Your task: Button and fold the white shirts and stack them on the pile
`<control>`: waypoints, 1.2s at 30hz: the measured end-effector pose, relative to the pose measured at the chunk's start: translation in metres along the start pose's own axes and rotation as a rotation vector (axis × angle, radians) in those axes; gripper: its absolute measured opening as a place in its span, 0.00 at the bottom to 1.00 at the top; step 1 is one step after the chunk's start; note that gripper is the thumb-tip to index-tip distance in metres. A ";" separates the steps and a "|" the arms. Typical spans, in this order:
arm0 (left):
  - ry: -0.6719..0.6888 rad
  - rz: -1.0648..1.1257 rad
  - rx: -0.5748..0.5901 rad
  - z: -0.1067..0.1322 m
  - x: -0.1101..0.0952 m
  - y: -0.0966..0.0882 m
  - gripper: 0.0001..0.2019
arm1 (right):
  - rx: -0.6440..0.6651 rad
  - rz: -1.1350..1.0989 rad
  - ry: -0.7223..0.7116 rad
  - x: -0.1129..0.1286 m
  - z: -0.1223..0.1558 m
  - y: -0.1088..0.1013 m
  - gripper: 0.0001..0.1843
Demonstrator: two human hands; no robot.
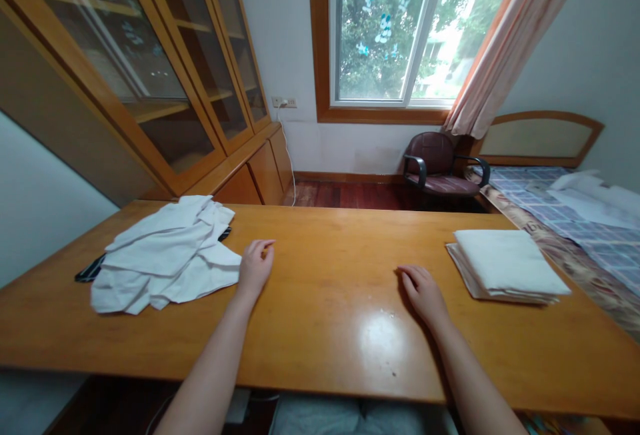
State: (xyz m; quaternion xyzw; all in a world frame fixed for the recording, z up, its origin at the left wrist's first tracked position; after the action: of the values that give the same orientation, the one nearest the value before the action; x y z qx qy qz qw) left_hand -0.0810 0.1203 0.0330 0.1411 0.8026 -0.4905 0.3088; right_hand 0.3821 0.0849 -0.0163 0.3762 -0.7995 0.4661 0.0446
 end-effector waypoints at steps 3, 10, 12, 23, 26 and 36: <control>-0.028 -0.265 -0.166 -0.027 0.026 -0.042 0.15 | 0.011 0.007 -0.018 0.002 0.000 0.002 0.13; -0.375 -0.699 -0.270 -0.053 0.079 -0.111 0.28 | 0.036 0.020 -0.026 0.000 0.000 0.004 0.14; -0.424 -0.739 -0.252 -0.052 0.091 -0.117 0.30 | 0.040 0.022 -0.022 -0.001 0.001 0.005 0.14; -0.310 -0.405 -0.399 -0.073 0.090 -0.114 0.06 | 0.054 0.030 -0.025 0.004 -0.001 0.003 0.14; -0.194 -0.273 -0.453 -0.076 0.055 -0.107 0.09 | 0.054 0.030 -0.030 0.005 -0.001 0.004 0.13; 0.314 0.049 0.041 0.004 -0.109 -0.024 0.09 | 0.061 0.039 -0.030 0.008 -0.001 0.003 0.13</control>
State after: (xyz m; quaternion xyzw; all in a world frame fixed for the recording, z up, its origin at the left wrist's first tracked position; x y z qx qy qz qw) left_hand -0.0081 0.1136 0.1172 0.2421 0.8270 -0.4711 0.1884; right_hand 0.3741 0.0825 -0.0144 0.3685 -0.7927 0.4855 0.0120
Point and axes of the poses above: each hand's wrist, its own z-axis away from the middle knuckle, its own y-axis out of the palm, x = y × z, the point moved 5 cm from there along -z, towards the middle knuckle, and after that the axes turned 13 degrees about -y, right-handed, at the moved point
